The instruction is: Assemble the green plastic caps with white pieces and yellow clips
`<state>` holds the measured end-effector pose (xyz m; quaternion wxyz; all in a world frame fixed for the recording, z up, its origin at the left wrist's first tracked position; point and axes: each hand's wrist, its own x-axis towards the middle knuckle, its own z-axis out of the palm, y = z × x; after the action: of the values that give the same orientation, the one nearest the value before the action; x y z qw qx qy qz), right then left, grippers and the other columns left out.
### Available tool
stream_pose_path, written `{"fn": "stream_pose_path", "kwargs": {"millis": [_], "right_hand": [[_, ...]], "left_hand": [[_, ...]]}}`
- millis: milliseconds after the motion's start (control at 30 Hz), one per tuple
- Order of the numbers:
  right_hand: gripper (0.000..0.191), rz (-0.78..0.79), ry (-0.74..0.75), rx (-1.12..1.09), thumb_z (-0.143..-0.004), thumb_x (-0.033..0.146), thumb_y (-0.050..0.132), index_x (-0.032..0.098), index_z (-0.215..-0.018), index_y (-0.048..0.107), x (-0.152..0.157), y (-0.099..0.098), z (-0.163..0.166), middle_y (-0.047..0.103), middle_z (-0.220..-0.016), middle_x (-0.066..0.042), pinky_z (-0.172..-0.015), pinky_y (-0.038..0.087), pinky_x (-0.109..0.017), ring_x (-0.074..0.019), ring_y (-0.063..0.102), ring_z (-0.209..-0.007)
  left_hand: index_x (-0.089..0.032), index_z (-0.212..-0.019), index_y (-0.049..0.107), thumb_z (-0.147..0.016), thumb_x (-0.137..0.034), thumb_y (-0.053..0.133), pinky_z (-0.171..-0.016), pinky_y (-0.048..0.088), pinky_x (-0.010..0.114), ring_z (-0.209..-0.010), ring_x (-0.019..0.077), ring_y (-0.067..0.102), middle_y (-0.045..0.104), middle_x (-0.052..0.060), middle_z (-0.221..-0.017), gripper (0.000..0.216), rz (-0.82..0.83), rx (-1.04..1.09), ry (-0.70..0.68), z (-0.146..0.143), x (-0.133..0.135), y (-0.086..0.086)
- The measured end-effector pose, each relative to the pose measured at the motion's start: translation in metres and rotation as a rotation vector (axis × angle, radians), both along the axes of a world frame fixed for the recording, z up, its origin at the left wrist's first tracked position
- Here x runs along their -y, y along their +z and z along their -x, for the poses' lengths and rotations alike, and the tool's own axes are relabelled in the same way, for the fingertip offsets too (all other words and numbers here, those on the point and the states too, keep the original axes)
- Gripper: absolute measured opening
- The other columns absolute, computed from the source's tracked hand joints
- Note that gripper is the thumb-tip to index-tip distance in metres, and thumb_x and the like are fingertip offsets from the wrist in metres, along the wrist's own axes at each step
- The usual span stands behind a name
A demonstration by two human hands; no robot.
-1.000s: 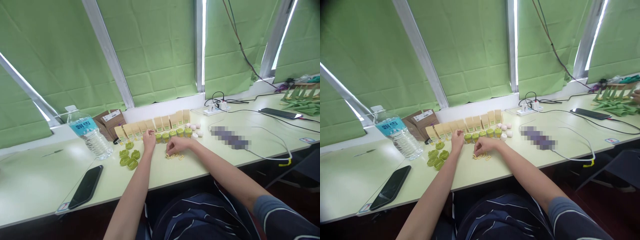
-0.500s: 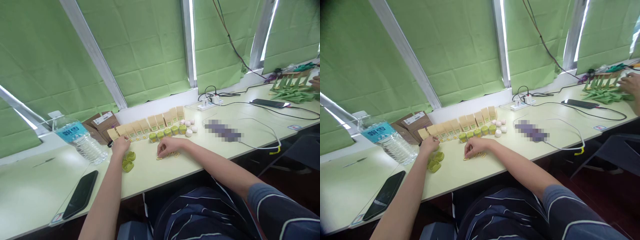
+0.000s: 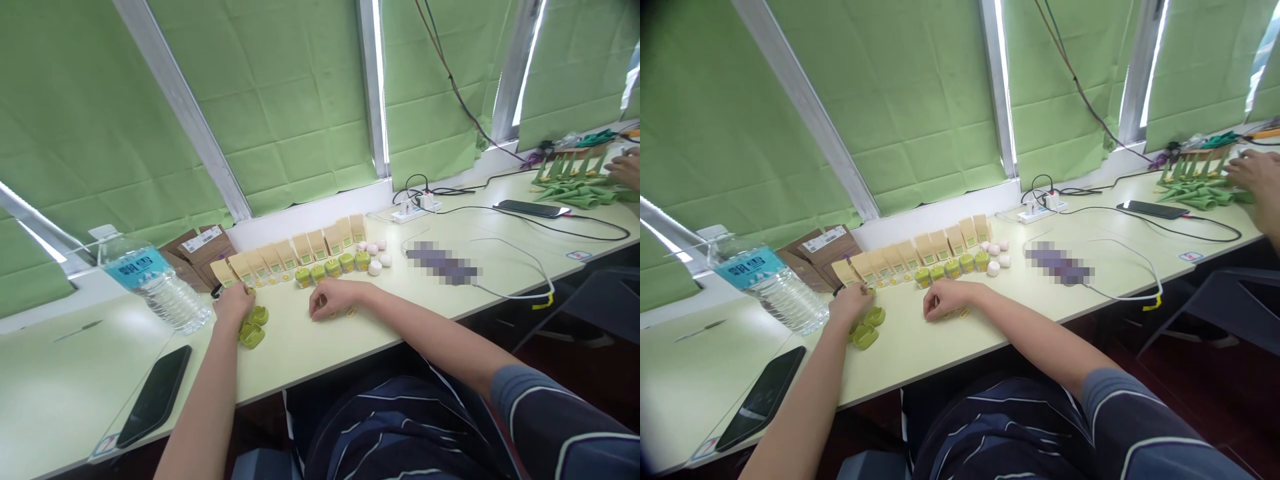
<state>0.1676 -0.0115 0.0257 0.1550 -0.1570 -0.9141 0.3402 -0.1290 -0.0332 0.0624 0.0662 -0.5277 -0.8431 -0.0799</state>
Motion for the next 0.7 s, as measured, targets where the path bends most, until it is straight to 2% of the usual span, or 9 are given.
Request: {"fn": "stream_pose_path", "kwargs": {"millis": [100, 200, 300, 400, 500, 600, 700], "right_hand": [[0.026, -0.011, -0.021, 0.019, -0.078, 0.03, 0.073, 0.017, -0.1, 0.077, 0.0, 0.0, 0.001, 0.072, -0.077, -0.001, -0.06, 0.043, -0.02, -0.0103, 0.06, -0.065], [0.022, -0.025, -0.018, 0.025, -0.078, 0.028, 0.072, 0.016, -0.097, 0.077, 0.001, -0.001, 0.002, 0.072, -0.078, -0.001, -0.06, 0.042, -0.019, -0.0102, 0.06, -0.066], [0.018, -0.024, -0.009, 0.017, -0.078, 0.025, 0.072, 0.015, -0.092, 0.075, 0.001, -0.001, 0.002, 0.072, -0.081, -0.002, -0.061, 0.043, -0.02, -0.0105, 0.059, -0.068], [0.017, 0.011, -0.017, 0.009, -0.077, 0.025, 0.073, 0.014, -0.09, 0.073, -0.001, -0.001, 0.002, 0.072, -0.081, -0.002, -0.061, 0.043, -0.02, -0.0106, 0.06, -0.068], [0.018, 0.039, -0.008, -0.004, -0.076, 0.026, 0.075, 0.014, -0.089, 0.07, -0.003, -0.002, 0.002, 0.07, -0.079, -0.001, -0.061, 0.044, -0.02, -0.0111, 0.061, -0.067], [0.018, 0.057, 0.002, -0.029, -0.076, 0.027, 0.075, 0.015, -0.088, 0.068, -0.007, -0.004, 0.001, 0.069, -0.077, -0.001, -0.061, 0.045, -0.021, -0.0117, 0.061, -0.067], [0.016, 0.085, -0.004, -0.065, -0.078, 0.026, 0.074, 0.014, -0.087, 0.067, -0.009, -0.004, 0.0, 0.069, -0.078, -0.002, -0.063, 0.047, -0.021, -0.0123, 0.062, -0.069]], "left_hand": [[-0.021, -0.091, 0.067, -0.08, -0.033, 0.057, -0.089, 0.048, 0.05, -0.105, 0.0371, 0.063, 0.069, 0.014, -0.099, 0.019, -0.108, -0.015, -0.045, -0.009, -0.001, 0.005], [-0.02, -0.09, 0.07, -0.08, -0.035, 0.059, -0.091, 0.049, 0.047, -0.104, 0.0337, 0.06, 0.062, 0.015, -0.105, 0.021, -0.345, -0.029, -0.187, -0.024, -0.007, 0.006], [-0.018, -0.089, 0.07, -0.079, -0.032, 0.063, -0.098, 0.047, 0.045, -0.105, 0.0303, 0.057, 0.055, 0.013, -0.102, 0.018, -0.598, -0.013, -0.348, -0.049, -0.014, 0.006], [-0.018, -0.086, 0.069, -0.079, -0.029, 0.065, -0.101, 0.045, 0.045, -0.106, 0.0279, 0.055, 0.05, 0.012, -0.108, 0.013, -0.754, -0.002, -0.524, -0.08, -0.019, 0.005], [-0.018, -0.084, 0.065, -0.081, -0.025, 0.065, -0.103, 0.044, 0.045, -0.111, 0.027, 0.055, 0.047, 0.013, -0.121, 0.007, -0.832, 0.05, -0.665, -0.107, -0.022, -0.001], [-0.019, -0.09, 0.064, -0.084, -0.023, 0.063, -0.1, 0.047, 0.042, -0.109, 0.025, 0.058, 0.051, 0.011, -0.116, 0.007, -0.822, 0.143, -0.763, -0.124, -0.025, -0.013], [-0.02, -0.091, 0.064, -0.086, -0.024, 0.062, -0.096, 0.049, 0.04, -0.104, 0.0227, 0.059, 0.051, 0.01, -0.112, 0.007, -0.803, 0.176, -0.825, -0.126, -0.024, -0.027]]}}
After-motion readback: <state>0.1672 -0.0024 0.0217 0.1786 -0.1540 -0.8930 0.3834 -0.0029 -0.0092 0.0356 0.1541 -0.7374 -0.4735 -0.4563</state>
